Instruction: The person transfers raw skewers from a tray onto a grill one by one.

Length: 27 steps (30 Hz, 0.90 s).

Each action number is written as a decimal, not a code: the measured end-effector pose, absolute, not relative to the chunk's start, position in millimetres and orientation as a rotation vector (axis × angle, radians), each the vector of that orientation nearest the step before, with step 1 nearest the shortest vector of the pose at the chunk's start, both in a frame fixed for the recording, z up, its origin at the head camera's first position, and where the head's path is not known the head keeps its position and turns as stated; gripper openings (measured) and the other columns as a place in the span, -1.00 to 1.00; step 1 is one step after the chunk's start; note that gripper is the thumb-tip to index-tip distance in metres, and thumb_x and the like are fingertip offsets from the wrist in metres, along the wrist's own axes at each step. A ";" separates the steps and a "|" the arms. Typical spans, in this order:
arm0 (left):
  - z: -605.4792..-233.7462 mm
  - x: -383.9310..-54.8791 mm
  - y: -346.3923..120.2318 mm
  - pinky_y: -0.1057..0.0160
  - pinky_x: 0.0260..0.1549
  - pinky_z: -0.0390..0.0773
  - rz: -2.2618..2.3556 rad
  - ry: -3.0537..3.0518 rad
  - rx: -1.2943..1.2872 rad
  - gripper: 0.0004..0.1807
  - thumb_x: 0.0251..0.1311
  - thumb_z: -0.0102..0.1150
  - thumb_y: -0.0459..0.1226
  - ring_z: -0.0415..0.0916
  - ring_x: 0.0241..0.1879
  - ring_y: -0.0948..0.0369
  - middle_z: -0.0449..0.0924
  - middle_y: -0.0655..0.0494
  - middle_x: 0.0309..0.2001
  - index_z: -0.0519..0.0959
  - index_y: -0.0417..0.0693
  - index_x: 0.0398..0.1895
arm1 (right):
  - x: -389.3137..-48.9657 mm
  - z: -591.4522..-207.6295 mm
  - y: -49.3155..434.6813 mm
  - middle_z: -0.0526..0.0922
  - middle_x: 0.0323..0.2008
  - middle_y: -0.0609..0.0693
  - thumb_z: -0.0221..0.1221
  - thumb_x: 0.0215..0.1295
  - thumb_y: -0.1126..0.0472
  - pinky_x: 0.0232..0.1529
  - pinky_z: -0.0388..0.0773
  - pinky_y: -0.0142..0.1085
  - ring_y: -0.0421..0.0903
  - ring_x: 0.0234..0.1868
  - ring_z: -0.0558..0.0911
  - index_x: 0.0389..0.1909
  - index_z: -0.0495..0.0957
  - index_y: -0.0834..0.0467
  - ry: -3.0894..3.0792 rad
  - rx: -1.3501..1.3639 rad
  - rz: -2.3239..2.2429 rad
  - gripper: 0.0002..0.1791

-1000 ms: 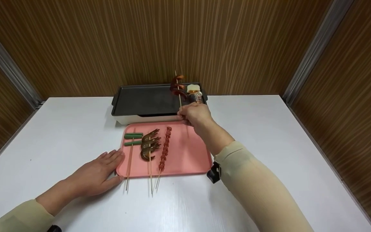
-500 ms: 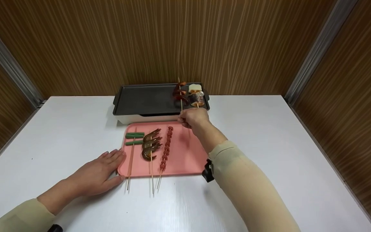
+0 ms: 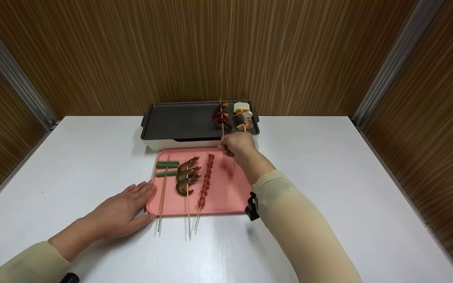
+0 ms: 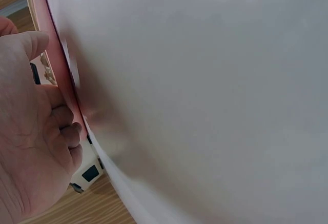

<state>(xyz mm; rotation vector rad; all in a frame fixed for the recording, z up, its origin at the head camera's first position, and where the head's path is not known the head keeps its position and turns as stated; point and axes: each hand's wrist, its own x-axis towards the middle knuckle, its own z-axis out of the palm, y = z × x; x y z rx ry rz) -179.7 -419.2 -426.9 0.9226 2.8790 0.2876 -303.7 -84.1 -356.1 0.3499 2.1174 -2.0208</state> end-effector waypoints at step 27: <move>-427.9 -181.7 -415.6 -0.12 0.60 0.08 0.305 2.862 0.964 -0.18 0.56 -0.08 0.07 0.05 0.63 -0.16 0.13 -0.28 0.62 0.21 -0.39 0.61 | -294.9 -364.8 -77.3 0.71 -0.39 0.05 0.12 0.50 0.36 -0.28 0.69 -0.39 -0.14 -0.37 0.70 -0.16 0.64 0.33 2.035 0.418 -2.045 -0.86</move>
